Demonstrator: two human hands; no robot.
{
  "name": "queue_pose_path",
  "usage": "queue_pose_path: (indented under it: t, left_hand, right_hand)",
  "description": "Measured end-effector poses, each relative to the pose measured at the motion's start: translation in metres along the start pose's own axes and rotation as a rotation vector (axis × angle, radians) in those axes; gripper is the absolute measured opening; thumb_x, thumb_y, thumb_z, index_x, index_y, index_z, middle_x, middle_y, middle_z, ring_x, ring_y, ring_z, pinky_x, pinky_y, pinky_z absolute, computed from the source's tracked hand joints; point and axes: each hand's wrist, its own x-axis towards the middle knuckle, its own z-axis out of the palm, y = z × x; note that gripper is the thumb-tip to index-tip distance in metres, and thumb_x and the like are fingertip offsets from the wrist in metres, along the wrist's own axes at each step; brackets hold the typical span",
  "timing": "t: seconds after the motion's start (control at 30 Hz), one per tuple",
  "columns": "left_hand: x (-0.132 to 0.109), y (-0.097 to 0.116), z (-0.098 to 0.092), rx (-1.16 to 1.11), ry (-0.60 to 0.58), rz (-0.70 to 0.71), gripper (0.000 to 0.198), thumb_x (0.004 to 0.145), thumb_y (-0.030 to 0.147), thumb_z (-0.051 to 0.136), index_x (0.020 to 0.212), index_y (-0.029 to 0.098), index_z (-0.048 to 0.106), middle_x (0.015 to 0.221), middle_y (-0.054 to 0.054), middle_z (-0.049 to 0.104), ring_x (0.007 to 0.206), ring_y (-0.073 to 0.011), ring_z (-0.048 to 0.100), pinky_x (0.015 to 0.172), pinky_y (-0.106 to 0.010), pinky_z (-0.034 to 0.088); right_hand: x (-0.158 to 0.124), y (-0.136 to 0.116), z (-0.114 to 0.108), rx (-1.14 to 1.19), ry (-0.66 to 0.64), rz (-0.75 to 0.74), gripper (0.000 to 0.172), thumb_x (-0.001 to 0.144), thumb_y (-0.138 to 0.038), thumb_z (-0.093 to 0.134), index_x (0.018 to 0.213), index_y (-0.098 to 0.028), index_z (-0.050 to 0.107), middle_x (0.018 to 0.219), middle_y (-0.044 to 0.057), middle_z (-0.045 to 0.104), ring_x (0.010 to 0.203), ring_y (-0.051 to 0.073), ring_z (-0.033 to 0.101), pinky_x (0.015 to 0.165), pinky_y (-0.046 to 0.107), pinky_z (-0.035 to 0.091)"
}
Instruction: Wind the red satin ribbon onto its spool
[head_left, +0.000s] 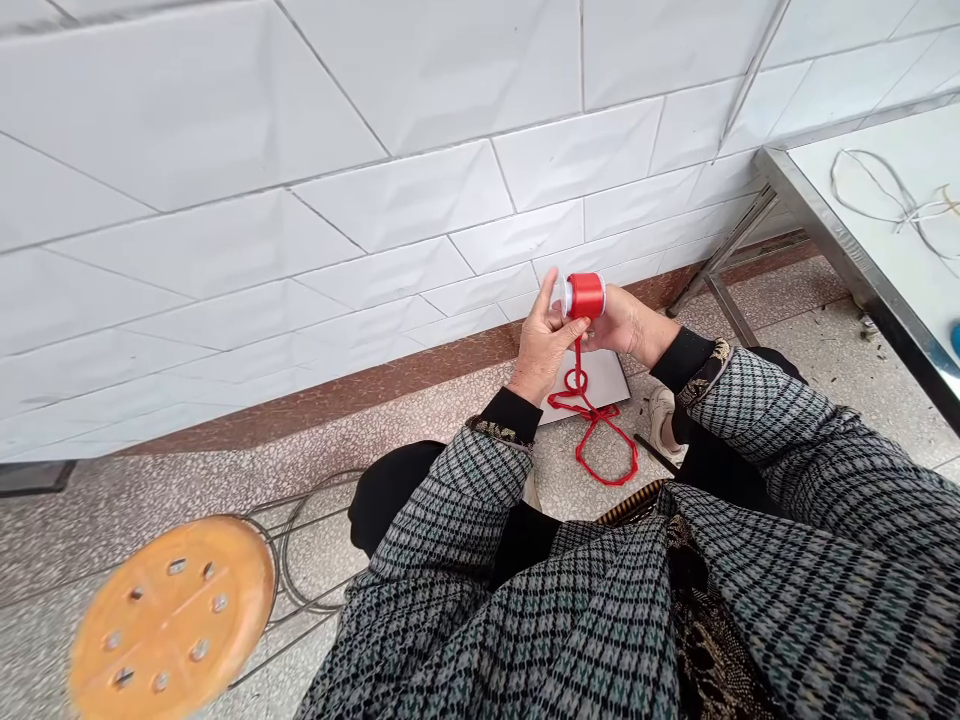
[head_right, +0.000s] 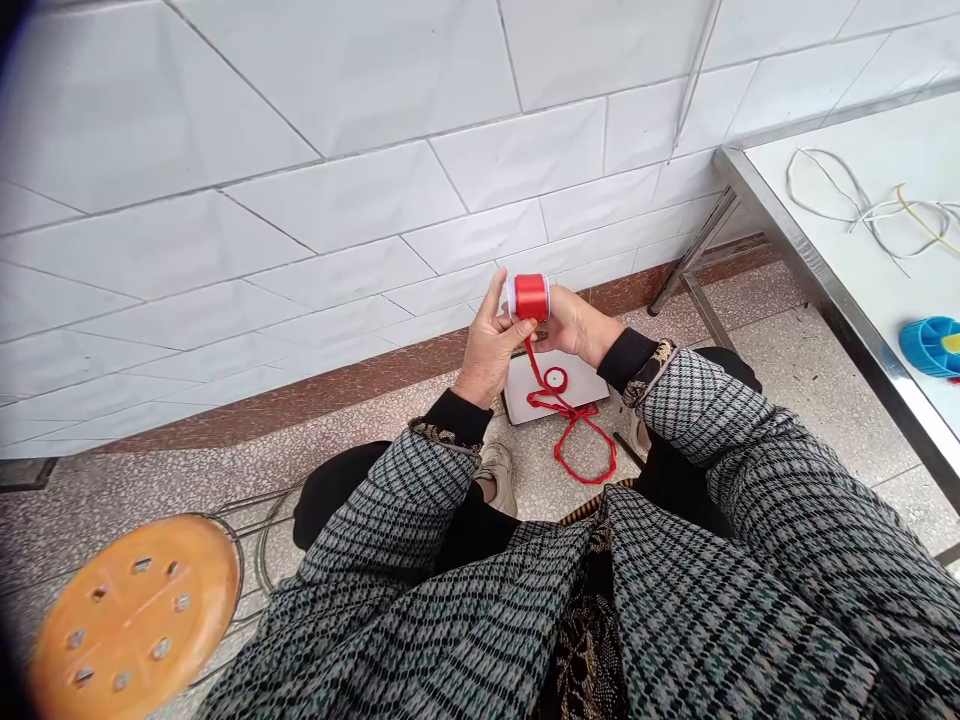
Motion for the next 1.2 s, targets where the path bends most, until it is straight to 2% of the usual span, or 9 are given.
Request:
queue_pose_path:
  t: [0.17,0.27,0.33,0.43,0.5,0.6,0.87,1.03,1.2]
  left_hand:
    - [0.006,-0.002,-0.009,0.064,-0.077,-0.005,0.089,0.07,0.017,0.091,0.151,0.027,0.056,0.063,0.006,0.068,0.053,-0.014,0.063,0.059,-0.027,0.048]
    - [0.008,-0.001,-0.011,0.03,-0.109,-0.003,0.085,0.07,0.018,0.091,0.147,0.027,0.056,0.062,0.008,0.067,0.053,-0.0133,0.063,0.06,-0.027,0.049]
    - [0.008,0.002,-0.011,-0.017,-0.136,-0.001,0.074,0.071,0.02,0.092,0.137,0.026,0.061,0.063,0.008,0.067,0.053,-0.0118,0.061,0.061,-0.026,0.049]
    - [0.005,0.008,-0.01,-0.077,-0.151,-0.015,0.055,0.071,0.023,0.094,0.119,0.023,0.067,0.064,0.007,0.066,0.054,-0.0097,0.059,0.06,-0.024,0.047]
    - [0.002,0.01,-0.008,-0.108,-0.159,-0.034,0.045,0.072,0.024,0.093,0.109,0.021,0.069,0.064,0.007,0.064,0.055,-0.009,0.059,0.06,-0.023,0.046]
    - [-0.001,0.01,-0.007,-0.165,-0.157,-0.088,0.033,0.074,0.023,0.092,0.099,0.018,0.07,0.067,0.004,0.065,0.06,-0.009,0.061,0.062,-0.023,0.048]
    - [-0.008,0.01,-0.004,-0.259,-0.173,-0.217,0.027,0.069,0.019,0.093,0.089,0.012,0.077,0.074,-0.003,0.069,0.07,-0.011,0.064,0.063,-0.023,0.052]
    - [-0.012,0.015,0.002,-0.282,-0.214,-0.167,0.025,0.068,0.018,0.093,0.087,0.015,0.077,0.071,0.001,0.065,0.065,-0.0094,0.059,0.059,-0.022,0.05]
    - [-0.01,0.012,0.005,-0.235,-0.074,-0.048,0.021,0.073,0.014,0.088,0.08,0.017,0.068,0.079,0.001,0.068,0.061,-0.0066,0.056,0.053,-0.02,0.043]
  right_hand:
    - [-0.005,0.004,0.002,-0.042,-0.079,0.035,0.016,0.09,-0.025,0.053,0.074,-0.021,0.052,0.056,-0.003,0.053,0.05,0.012,0.042,0.065,0.031,0.047]
    - [-0.007,0.003,0.001,-0.168,-0.085,-0.052,0.01,0.089,-0.019,0.054,0.079,-0.02,0.056,0.06,-0.003,0.055,0.053,0.012,0.047,0.066,0.031,0.05]
    - [-0.006,-0.002,-0.004,-0.303,-0.094,-0.254,0.005,0.086,-0.017,0.06,0.09,-0.019,0.062,0.071,-0.001,0.063,0.062,0.014,0.055,0.071,0.032,0.053]
    - [0.0,-0.016,-0.017,-0.625,-0.106,-0.766,0.028,0.081,-0.014,0.071,0.108,-0.022,0.071,0.1,0.002,0.073,0.088,0.017,0.064,0.089,0.036,0.056]
    - [0.007,-0.026,-0.027,-0.886,-0.131,-1.051,0.028,0.083,-0.015,0.073,0.109,-0.024,0.075,0.111,0.003,0.074,0.103,0.02,0.065,0.103,0.041,0.052]
    - [0.015,-0.033,-0.039,-1.135,-0.108,-1.258,0.026,0.091,-0.015,0.063,0.11,-0.024,0.078,0.111,0.004,0.075,0.11,0.022,0.065,0.109,0.045,0.049]
    - [0.017,-0.034,-0.044,-1.272,0.073,-1.347,0.041,0.094,-0.009,0.049,0.119,-0.025,0.078,0.111,0.004,0.074,0.11,0.02,0.067,0.105,0.042,0.052]
    - [0.024,-0.033,-0.047,-1.299,0.154,-1.334,0.041,0.093,-0.009,0.051,0.12,-0.024,0.078,0.11,0.005,0.075,0.112,0.023,0.068,0.106,0.046,0.055]
    - [0.028,-0.032,-0.051,-1.321,0.222,-1.298,0.043,0.094,-0.006,0.049,0.121,-0.023,0.078,0.112,0.006,0.075,0.112,0.024,0.069,0.105,0.046,0.054]
